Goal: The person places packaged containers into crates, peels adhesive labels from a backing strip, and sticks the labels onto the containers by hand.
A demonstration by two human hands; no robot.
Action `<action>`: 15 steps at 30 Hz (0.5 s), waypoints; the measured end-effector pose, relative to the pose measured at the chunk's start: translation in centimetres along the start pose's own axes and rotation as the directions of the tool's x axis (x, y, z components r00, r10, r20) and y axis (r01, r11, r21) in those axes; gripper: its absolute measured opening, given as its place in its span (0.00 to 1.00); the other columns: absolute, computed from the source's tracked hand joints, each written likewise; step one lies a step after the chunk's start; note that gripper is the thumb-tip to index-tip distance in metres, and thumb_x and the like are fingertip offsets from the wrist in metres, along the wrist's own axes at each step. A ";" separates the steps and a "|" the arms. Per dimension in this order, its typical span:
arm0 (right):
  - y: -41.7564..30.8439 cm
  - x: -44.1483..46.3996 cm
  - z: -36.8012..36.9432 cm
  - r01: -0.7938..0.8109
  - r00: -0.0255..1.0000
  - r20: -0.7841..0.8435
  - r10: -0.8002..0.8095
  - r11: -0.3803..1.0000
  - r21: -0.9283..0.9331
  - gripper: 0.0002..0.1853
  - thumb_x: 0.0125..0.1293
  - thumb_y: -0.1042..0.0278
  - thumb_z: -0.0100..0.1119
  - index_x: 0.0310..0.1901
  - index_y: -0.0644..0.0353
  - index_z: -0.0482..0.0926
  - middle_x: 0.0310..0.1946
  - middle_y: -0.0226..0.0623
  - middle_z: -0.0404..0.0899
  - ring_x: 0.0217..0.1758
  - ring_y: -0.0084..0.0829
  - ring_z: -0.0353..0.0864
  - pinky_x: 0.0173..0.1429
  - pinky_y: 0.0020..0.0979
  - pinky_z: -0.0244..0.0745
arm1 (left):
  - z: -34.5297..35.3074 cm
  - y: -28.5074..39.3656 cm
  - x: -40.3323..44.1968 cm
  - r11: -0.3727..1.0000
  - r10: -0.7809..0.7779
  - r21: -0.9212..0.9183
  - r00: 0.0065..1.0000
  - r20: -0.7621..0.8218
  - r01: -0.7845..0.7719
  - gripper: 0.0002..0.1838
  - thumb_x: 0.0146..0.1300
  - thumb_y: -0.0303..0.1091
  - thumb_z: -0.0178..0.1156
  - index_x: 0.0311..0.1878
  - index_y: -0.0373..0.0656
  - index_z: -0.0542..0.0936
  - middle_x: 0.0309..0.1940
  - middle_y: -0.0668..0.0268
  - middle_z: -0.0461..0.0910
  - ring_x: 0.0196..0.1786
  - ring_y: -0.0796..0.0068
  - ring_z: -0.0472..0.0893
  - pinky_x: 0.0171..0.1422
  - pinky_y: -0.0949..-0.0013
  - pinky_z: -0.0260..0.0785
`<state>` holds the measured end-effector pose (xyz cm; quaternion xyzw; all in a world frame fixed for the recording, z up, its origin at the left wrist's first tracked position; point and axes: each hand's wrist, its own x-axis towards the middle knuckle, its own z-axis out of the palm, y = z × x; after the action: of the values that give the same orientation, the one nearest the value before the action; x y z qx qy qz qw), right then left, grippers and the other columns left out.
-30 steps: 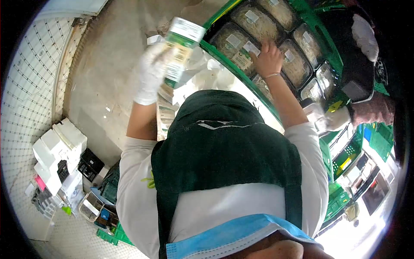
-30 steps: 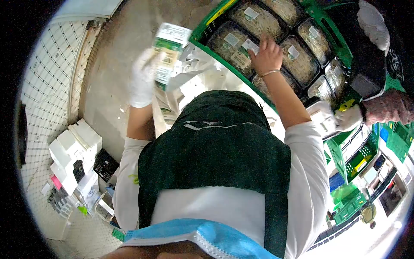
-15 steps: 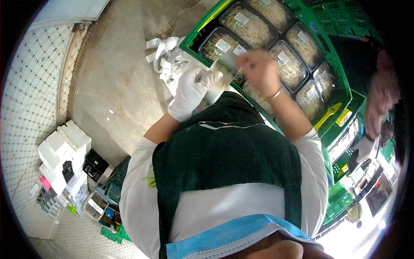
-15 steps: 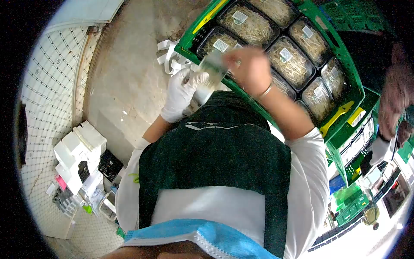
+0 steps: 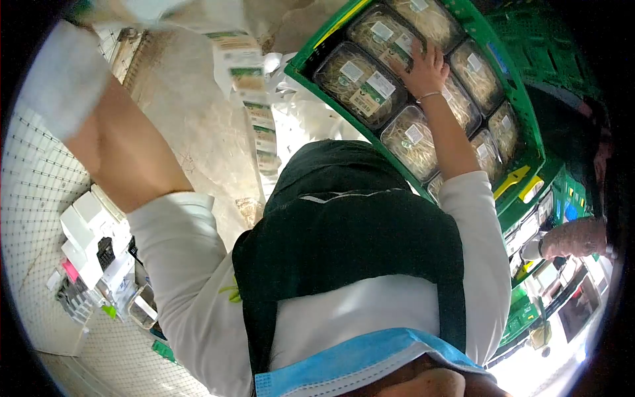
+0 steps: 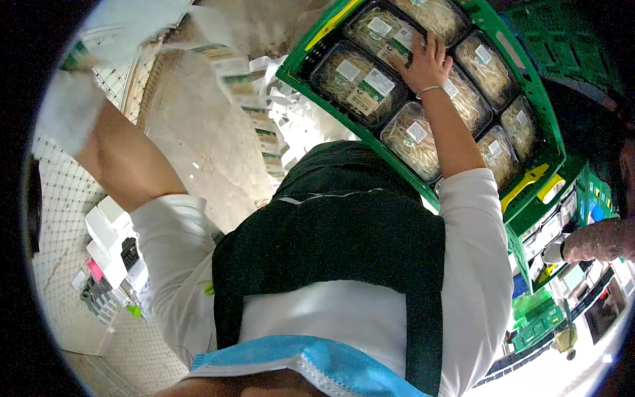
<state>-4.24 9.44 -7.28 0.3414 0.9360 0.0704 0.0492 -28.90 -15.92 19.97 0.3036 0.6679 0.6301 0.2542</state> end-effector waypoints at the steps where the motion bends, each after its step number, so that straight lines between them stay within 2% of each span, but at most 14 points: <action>1: 0.0 -0.4 -0.3 -0.017 0.999 -0.035 0.019 0.999 0.045 0.43 0.54 0.31 0.40 0.65 0.51 0.48 0.66 0.39 0.42 0.68 0.41 0.43 0.61 0.49 0.49 | 0.8 0.8 -0.8 0.999 -0.027 0.039 0.998 0.050 0.025 0.12 0.56 0.32 0.54 0.42 0.38 0.77 0.36 0.63 0.77 0.37 0.75 0.76 0.41 0.75 0.68; 2: -0.6 -1.2 -0.4 -0.013 0.999 -0.040 0.015 0.999 0.050 0.43 0.54 0.31 0.40 0.65 0.51 0.48 0.66 0.39 0.42 0.68 0.41 0.43 0.61 0.49 0.49 | 1.7 0.5 -1.6 0.993 -0.076 0.097 0.993 0.086 0.068 0.12 0.56 0.32 0.54 0.42 0.38 0.77 0.36 0.64 0.77 0.37 0.75 0.76 0.40 0.75 0.68; 4: -2.7 -3.9 -1.7 0.107 0.969 0.226 -0.098 0.994 -0.028 0.45 0.52 0.29 0.41 0.64 0.56 0.51 0.66 0.38 0.43 0.68 0.41 0.42 0.61 0.48 0.49 | 3.0 -2.7 -4.8 0.968 -0.184 0.193 0.975 0.128 0.158 0.12 0.56 0.31 0.54 0.43 0.38 0.77 0.36 0.64 0.77 0.37 0.75 0.76 0.40 0.76 0.69; 6: -3.8 -7.5 0.0 0.333 0.939 0.033 -0.342 0.929 0.162 0.46 0.50 0.28 0.43 0.62 0.59 0.55 0.64 0.42 0.48 0.66 0.42 0.47 0.61 0.48 0.50 | 4.5 -8.4 -8.2 0.954 -0.211 0.248 0.964 0.165 0.166 0.14 0.55 0.31 0.57 0.45 0.37 0.76 0.39 0.62 0.77 0.40 0.74 0.76 0.44 0.75 0.68; 8: -3.4 -7.2 -1.0 0.328 0.943 -0.025 -0.331 0.920 0.214 0.45 0.50 0.31 0.47 0.61 0.60 0.57 0.62 0.45 0.50 0.64 0.42 0.50 0.61 0.51 0.49 | 6.4 -12.3 -10.7 0.929 -0.309 0.264 0.936 0.168 0.259 0.16 0.55 0.30 0.58 0.47 0.36 0.75 0.42 0.60 0.76 0.44 0.74 0.74 0.50 0.74 0.66; 10: -3.3 -6.2 -3.5 0.077 0.989 0.075 -0.125 0.887 0.454 0.43 0.52 0.35 0.50 0.60 0.62 0.57 0.59 0.49 0.57 0.61 0.41 0.57 0.60 0.47 0.53 | 8.7 -14.5 -12.6 0.945 -0.311 0.152 0.938 0.155 0.289 0.16 0.55 0.30 0.57 0.48 0.36 0.74 0.43 0.59 0.75 0.47 0.75 0.72 0.52 0.74 0.63; 11: -2.4 -5.6 -4.2 -0.104 0.946 0.171 -0.275 0.243 0.964 0.34 0.57 0.45 0.50 0.59 0.59 0.59 0.56 0.44 0.64 0.59 0.35 0.62 0.60 0.36 0.56 | 9.6 -15.0 -12.7 0.956 -0.292 0.030 0.934 0.205 0.292 0.16 0.55 0.30 0.57 0.48 0.37 0.74 0.43 0.59 0.75 0.47 0.75 0.72 0.53 0.75 0.62; 12: -3.1 -6.1 -7.8 -0.278 0.892 0.189 -0.412 -0.168 0.946 0.28 0.58 0.53 0.54 0.56 0.62 0.63 0.43 0.38 0.73 0.47 0.28 0.71 0.52 0.28 0.65 | 10.2 -15.4 -12.8 0.950 -0.266 -0.094 0.929 0.257 0.298 0.16 0.56 0.31 0.56 0.47 0.37 0.74 0.43 0.59 0.75 0.48 0.75 0.71 0.53 0.76 0.61; 13: -3.5 -6.5 -10.3 -0.239 0.858 0.240 -0.454 0.061 0.969 0.25 0.56 0.57 0.56 0.52 0.62 0.66 0.37 0.35 0.74 0.42 0.25 0.72 0.47 0.26 0.66 | 10.5 -15.7 -13.1 0.907 -0.350 -0.144 0.899 0.263 0.395 0.14 0.57 0.30 0.55 0.46 0.36 0.74 0.40 0.60 0.75 0.44 0.77 0.73 0.49 0.76 0.64; 14: -3.8 -6.9 -11.8 -0.176 0.825 0.301 -0.478 0.289 0.941 0.22 0.55 0.62 0.59 0.49 0.62 0.69 0.30 0.32 0.74 0.36 0.23 0.73 0.43 0.24 0.68 | 10.3 -15.6 -12.6 0.910 -0.343 -0.145 0.900 0.268 0.389 0.14 0.57 0.30 0.55 0.46 0.36 0.74 0.40 0.60 0.75 0.44 0.77 0.73 0.49 0.76 0.64; 15: -4.4 -7.7 -12.0 0.025 0.929 0.068 -0.365 0.245 0.969 0.15 0.53 0.68 0.61 0.42 0.62 0.73 0.24 0.32 0.73 0.28 0.19 0.70 0.34 0.22 0.67 | 9.7 -15.2 -11.9 0.928 -0.360 0.043 0.864 0.351 0.369 0.13 0.57 0.30 0.55 0.45 0.36 0.74 0.36 0.61 0.76 0.41 0.78 0.74 0.46 0.76 0.65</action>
<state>-2.85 -0.02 4.17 0.1870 0.8048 -0.5627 -0.0261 -15.06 -18.21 3.59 0.2765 0.6486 0.5146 0.4880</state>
